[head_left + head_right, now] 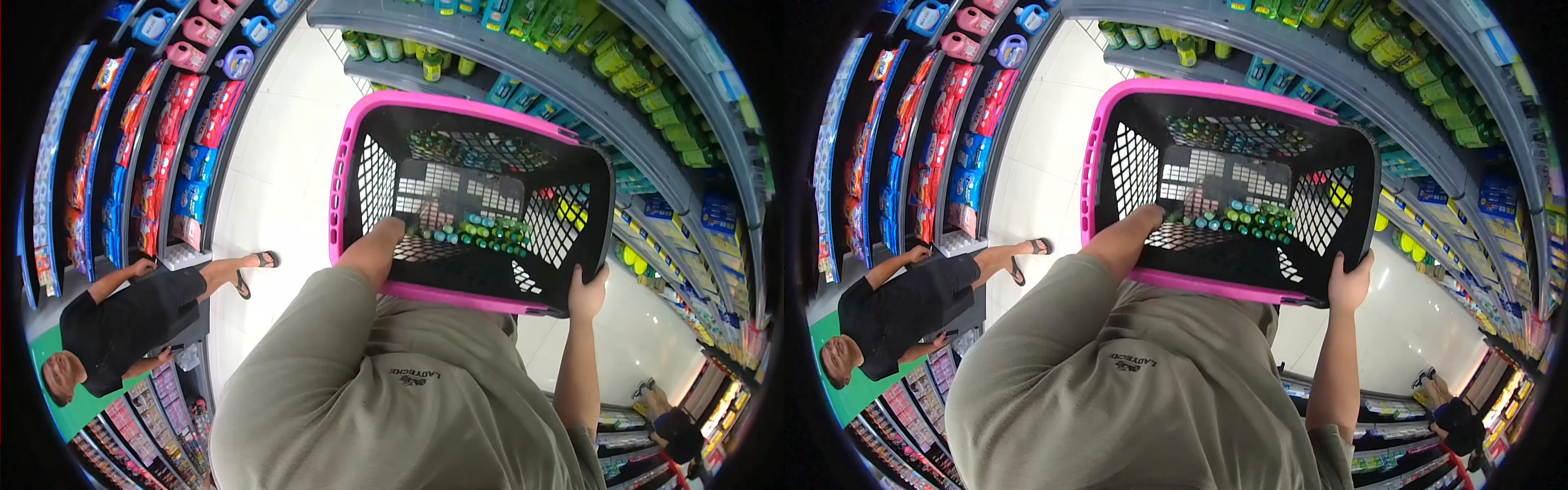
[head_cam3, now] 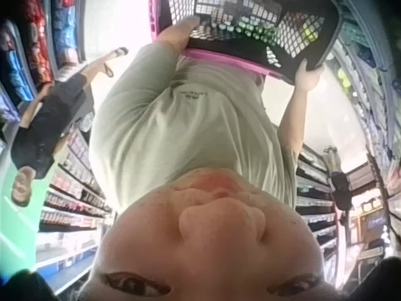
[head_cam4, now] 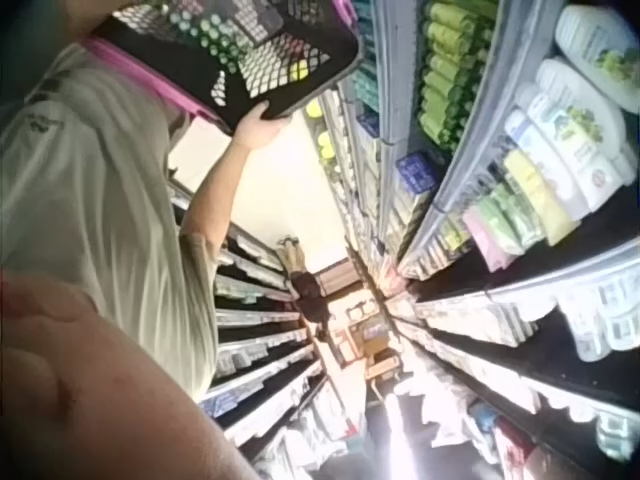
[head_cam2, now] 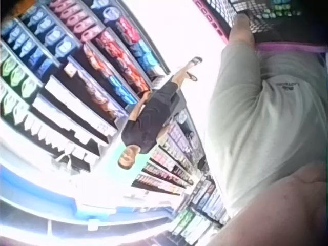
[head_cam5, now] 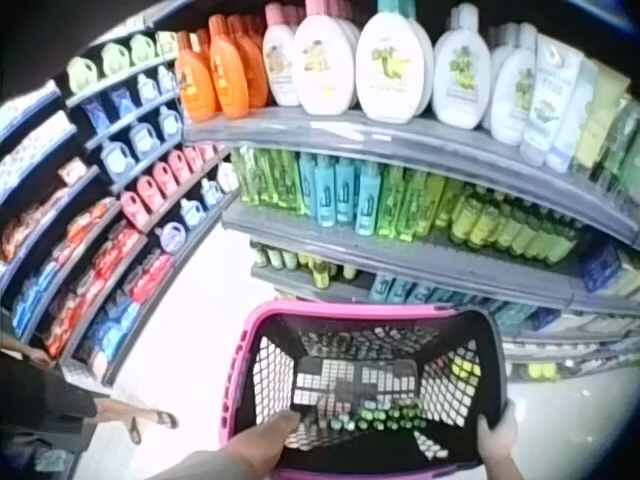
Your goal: Selecting several bottles of cleaning products from a store shelf and placing them into a pink shopping basket.
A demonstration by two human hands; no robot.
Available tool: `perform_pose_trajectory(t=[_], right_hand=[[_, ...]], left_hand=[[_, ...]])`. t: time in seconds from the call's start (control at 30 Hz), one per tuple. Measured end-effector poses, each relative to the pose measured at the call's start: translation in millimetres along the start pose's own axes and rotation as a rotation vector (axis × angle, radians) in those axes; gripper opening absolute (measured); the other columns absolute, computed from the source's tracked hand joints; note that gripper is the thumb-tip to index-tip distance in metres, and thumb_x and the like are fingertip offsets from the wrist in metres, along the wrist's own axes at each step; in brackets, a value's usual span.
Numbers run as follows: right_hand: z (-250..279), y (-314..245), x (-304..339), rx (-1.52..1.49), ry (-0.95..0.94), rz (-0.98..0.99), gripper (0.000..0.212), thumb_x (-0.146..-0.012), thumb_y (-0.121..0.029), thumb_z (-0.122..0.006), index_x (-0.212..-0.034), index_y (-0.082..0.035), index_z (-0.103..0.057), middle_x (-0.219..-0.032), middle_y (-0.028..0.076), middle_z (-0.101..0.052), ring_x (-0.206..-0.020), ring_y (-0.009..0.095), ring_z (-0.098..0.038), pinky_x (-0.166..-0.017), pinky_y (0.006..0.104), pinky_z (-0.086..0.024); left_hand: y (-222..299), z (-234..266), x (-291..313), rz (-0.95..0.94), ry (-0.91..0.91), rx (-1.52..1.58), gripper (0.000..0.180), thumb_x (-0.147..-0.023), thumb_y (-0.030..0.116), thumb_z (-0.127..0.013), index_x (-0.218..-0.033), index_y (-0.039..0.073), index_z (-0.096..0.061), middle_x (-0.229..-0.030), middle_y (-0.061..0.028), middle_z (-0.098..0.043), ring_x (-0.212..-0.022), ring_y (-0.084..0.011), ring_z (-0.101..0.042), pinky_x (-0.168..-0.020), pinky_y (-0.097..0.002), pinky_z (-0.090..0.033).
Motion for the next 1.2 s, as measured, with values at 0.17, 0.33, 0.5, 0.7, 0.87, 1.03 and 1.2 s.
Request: perform_pose_trajectory(t=[0.17,0.33,0.5,0.7,0.87,1.03,1.2], right_hand=[[-1.8,1.8,0.8,0.002,0.042,0.014,0.063,-0.082,-0.03,-0.066,-0.134,-0.004,-0.041,-0.113,0.024,-0.063,-0.101,0.042,-0.062,-0.084,0.0455,-0.05],[-2.4,1.2,-0.4,-0.036,0.008,0.013,0.064,-0.082,-0.031,-0.066,-0.134,-0.005,-0.04,-0.111,0.023,-0.063,-0.101,0.042,-0.062,-0.085,0.0464,-0.049],[-8.3,10.2,-1.5,-0.037,0.035,0.026,0.064,-0.081,-0.031,-0.066,-0.134,-0.005,-0.04,-0.111,0.023,-0.063,-0.101,0.042,-0.062,-0.085,0.0464,-0.049],[-5.1,7.2,0.4,-0.025,0.062,0.052,0.066,-0.081,-0.03,-0.066,-0.135,-0.005,-0.039,-0.112,0.023,-0.063,-0.102,0.041,-0.061,-0.086,0.0461,-0.049],[-9.5,12.8,-2.9,-0.019,0.068,0.054,0.067,-0.081,-0.03,-0.066,-0.136,-0.002,-0.039,-0.113,0.024,-0.063,-0.102,0.041,-0.061,-0.087,0.0458,-0.049],[-6.6,8.8,-2.4,-0.004,0.04,0.03,0.07,-0.081,-0.034,-0.066,-0.136,-0.001,-0.039,-0.113,0.026,-0.062,-0.104,0.043,-0.06,-0.088,0.0463,-0.048],[-12.7,17.3,-5.1,0.02,0.071,0.038,0.069,-0.08,-0.034,-0.067,-0.136,-0.003,-0.04,-0.111,0.026,-0.063,-0.102,0.043,-0.061,-0.088,0.0465,-0.048]], left_hand=[[2.8,1.6,7.1,-0.007,-0.002,0.0,0.027,-0.081,0.009,-0.061,-0.106,0.008,-0.071,-0.115,-0.0149,-0.066,-0.105,-0.0319,-0.064,-0.086,-0.0431,-0.053],[13.2,39.3,33.0,0.124,0.125,0.045,0.027,-0.082,0.008,-0.057,-0.104,0.008,-0.072,-0.115,-0.0141,-0.066,-0.106,-0.0299,-0.064,-0.087,-0.04,-0.053],[39.3,132.5,118.6,0.106,0.344,0.009,0.024,-0.084,0.009,-0.056,-0.102,0.005,-0.071,-0.11,-0.0151,-0.068,-0.104,-0.0292,-0.065,-0.084,-0.0383,-0.054],[22.5,189.4,192.5,0.041,0.723,0.084,0.015,-0.079,0.013,-0.061,-0.092,0.008,-0.066,-0.089,-0.016,-0.069,-0.083,-0.0344,-0.067,-0.072,-0.0453,-0.054],[3.7,245.5,275.2,-0.189,1.17,0.374,0.019,-0.077,0.017,-0.066,-0.094,0.007,-0.067,-0.074,-0.0167,-0.067,-0.069,-0.0325,-0.067,-0.066,-0.0418,-0.053],[-30.3,305.6,311.8,-0.359,1.426,0.837,0.028,-0.078,0.018,-0.072,-0.103,0.007,-0.069,-0.078,-0.0118,-0.071,-0.072,-0.0172,-0.07,-0.066,-0.0302,-0.054],[-65.8,381.6,314.1,-0.386,1.68,0.858,0.034,-0.082,0.017,-0.073,-0.109,0.0,-0.064,-0.09,-0.0064,-0.07,-0.078,-0.0094,-0.065,-0.071,-0.0235,-0.051]])
Point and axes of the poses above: each hand's wrist, its own x-axis away from the middle knuckle, its own z-axis out of the back of the hand, y = z × x, the point moved 2 cm from there along -x, towards the middle knuckle
